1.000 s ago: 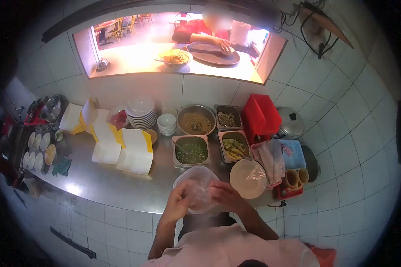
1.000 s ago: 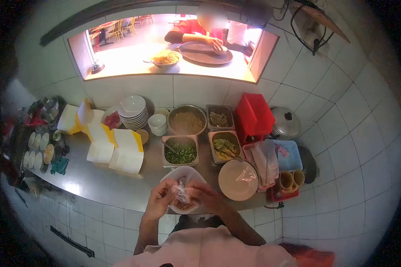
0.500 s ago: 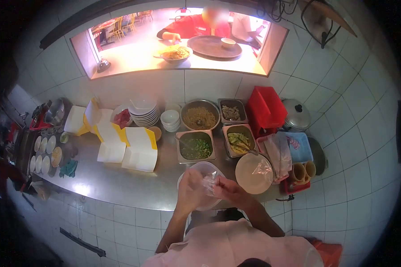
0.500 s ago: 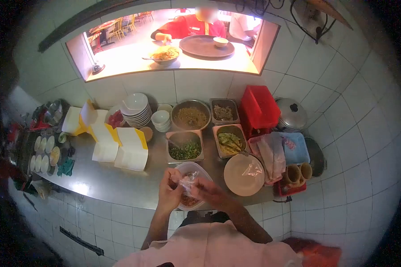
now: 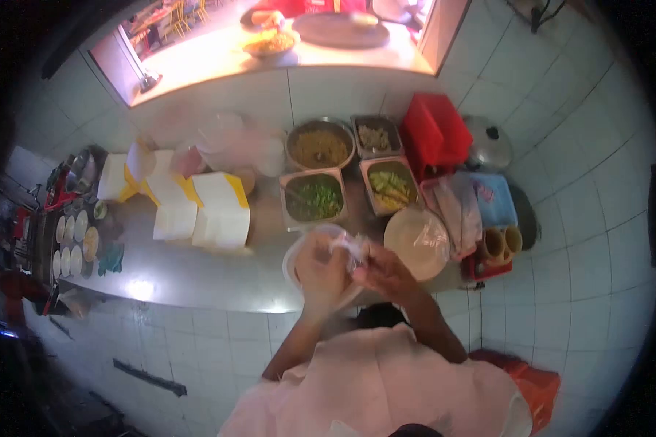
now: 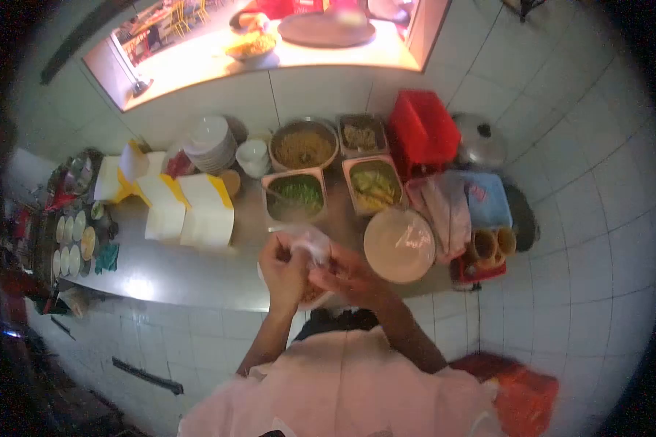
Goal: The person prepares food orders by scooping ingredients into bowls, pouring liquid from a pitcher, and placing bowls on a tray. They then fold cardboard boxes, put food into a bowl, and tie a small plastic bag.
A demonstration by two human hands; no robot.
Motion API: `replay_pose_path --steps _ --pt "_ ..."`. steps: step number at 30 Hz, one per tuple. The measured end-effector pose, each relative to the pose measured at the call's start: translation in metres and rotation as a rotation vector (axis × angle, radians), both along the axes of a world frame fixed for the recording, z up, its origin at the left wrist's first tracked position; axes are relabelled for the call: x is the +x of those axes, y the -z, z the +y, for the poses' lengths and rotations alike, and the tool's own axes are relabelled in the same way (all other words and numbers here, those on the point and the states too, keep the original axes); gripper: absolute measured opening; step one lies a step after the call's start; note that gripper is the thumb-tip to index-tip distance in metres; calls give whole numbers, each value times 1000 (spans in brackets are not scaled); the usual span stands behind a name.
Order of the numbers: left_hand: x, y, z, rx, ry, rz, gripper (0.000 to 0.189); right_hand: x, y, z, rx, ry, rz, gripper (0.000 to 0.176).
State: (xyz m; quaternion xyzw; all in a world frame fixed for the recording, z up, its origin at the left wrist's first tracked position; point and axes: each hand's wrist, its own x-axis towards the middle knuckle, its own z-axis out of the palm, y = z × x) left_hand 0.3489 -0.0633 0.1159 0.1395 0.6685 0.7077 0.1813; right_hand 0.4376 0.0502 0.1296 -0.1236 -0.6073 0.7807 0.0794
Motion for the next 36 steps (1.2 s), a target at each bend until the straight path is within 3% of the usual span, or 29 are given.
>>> replay_pose_path --steps 1,2,4,5,8,10,12,16,17,18,20,22,23,25,28,33,36 --pt "2 -5 5 75 -85 58 10 -1 -2 1 121 -85 149 26" --pt "6 -9 8 154 -169 121 11 -3 1 5 97 -76 130 26" --pt "17 -17 14 132 -138 193 16 -4 7 14 236 210 163 18" --pt "21 -18 17 141 -116 287 20 -5 8 15 228 227 154 18" --pt "34 -15 15 71 -2 322 22 -8 8 14 501 648 98 20" --pt "36 -11 20 62 62 334 22 -1 11 18 573 683 89 19" --pt "30 -1 30 169 -124 442 21 13 8 15 631 600 68 14" --pt "45 -18 39 68 115 194 17 35 12 18 681 433 -17 16" --pt "47 -12 37 62 127 183 17 40 21 27 522 499 -80 19" --pt "47 -2 34 107 260 -59 17 45 27 36 370 559 -130 23" --pt "51 12 32 209 434 -437 17 59 29 47 470 505 -157 25" --pt "67 17 40 290 417 -476 18 70 35 54 611 483 -98 26" --pt "75 19 47 372 402 -509 19 75 36 58 535 476 -34 26" --pt "85 30 63 411 390 -490 20 96 28 77 527 369 -114 22" --pt "118 36 100 171 264 -290 20 117 49 116 554 471 -69 18" --pt "170 34 178 99 276 -310 19 177 61 191 430 423 -140 16" --pt "202 36 217 24 279 -97 22 212 54 228 491 407 -98 15"
